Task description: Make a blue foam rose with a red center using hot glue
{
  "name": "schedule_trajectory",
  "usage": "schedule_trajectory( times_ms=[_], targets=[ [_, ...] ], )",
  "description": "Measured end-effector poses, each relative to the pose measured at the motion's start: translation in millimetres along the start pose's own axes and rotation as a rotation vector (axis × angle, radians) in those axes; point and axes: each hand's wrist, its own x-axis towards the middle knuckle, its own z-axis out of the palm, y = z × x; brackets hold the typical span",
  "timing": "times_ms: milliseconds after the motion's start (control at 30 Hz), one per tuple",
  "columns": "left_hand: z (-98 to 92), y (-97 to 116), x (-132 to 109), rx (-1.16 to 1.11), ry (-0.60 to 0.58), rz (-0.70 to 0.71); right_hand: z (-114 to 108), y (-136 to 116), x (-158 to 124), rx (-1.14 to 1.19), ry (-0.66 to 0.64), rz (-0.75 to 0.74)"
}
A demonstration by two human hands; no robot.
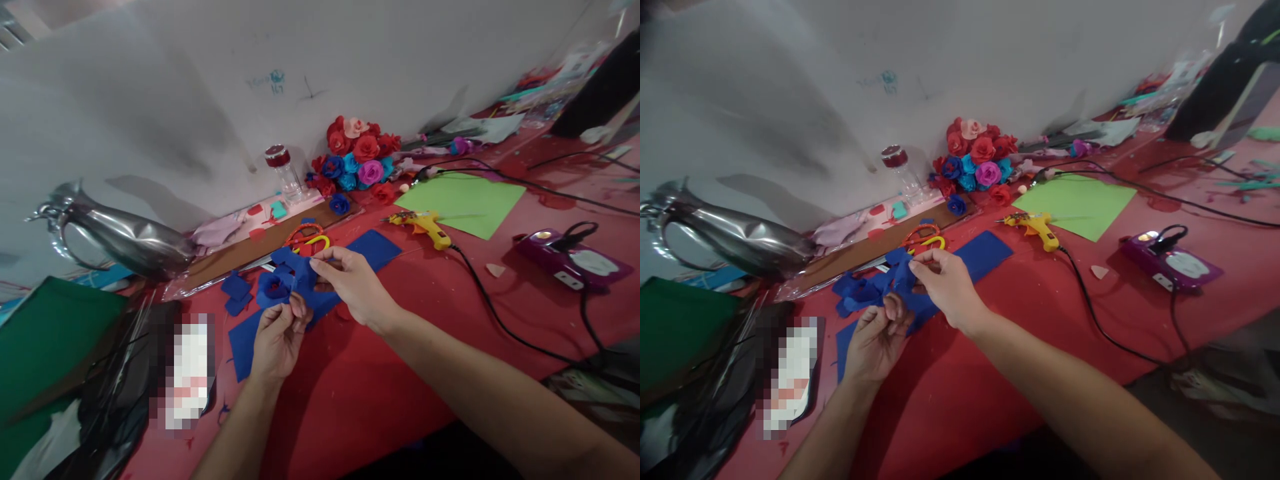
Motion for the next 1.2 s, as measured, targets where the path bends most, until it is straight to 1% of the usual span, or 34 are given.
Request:
schedule_trajectory(
  times_ms=[133,300,467,633,900,1033,1200],
  targets=[
    [0.7,-3,1,-0.006,0.034,-0.01,4,1,-4,-0.025,-0.007,-0.002],
    [0.5,-5,1,0.001,0.079,-0.033,8,5,-8,-0.001,-0.011,0.003],
    [-1.3,-6,2,0.019,0.119,-0.059,9,7,-9,-0.052,0.008,-0.06],
    [-1.7,-7,2,0.036,0.124,-0.054,8,4,-10,-0.106,0.039,-0.094],
    [-0.7,-7,3,0.027,0.149,-0.024,11,0,-14,-0.106,0.034,-0.062],
    [-1.5,-7,3,0.017,0.182,-0.044,11,1,-16,-0.089,0.004,-0.048],
    [-3.8,-9,4,0.008,0.204,-0.053,11,4,-17,-0.084,-0.003,-0.056]
  ],
)
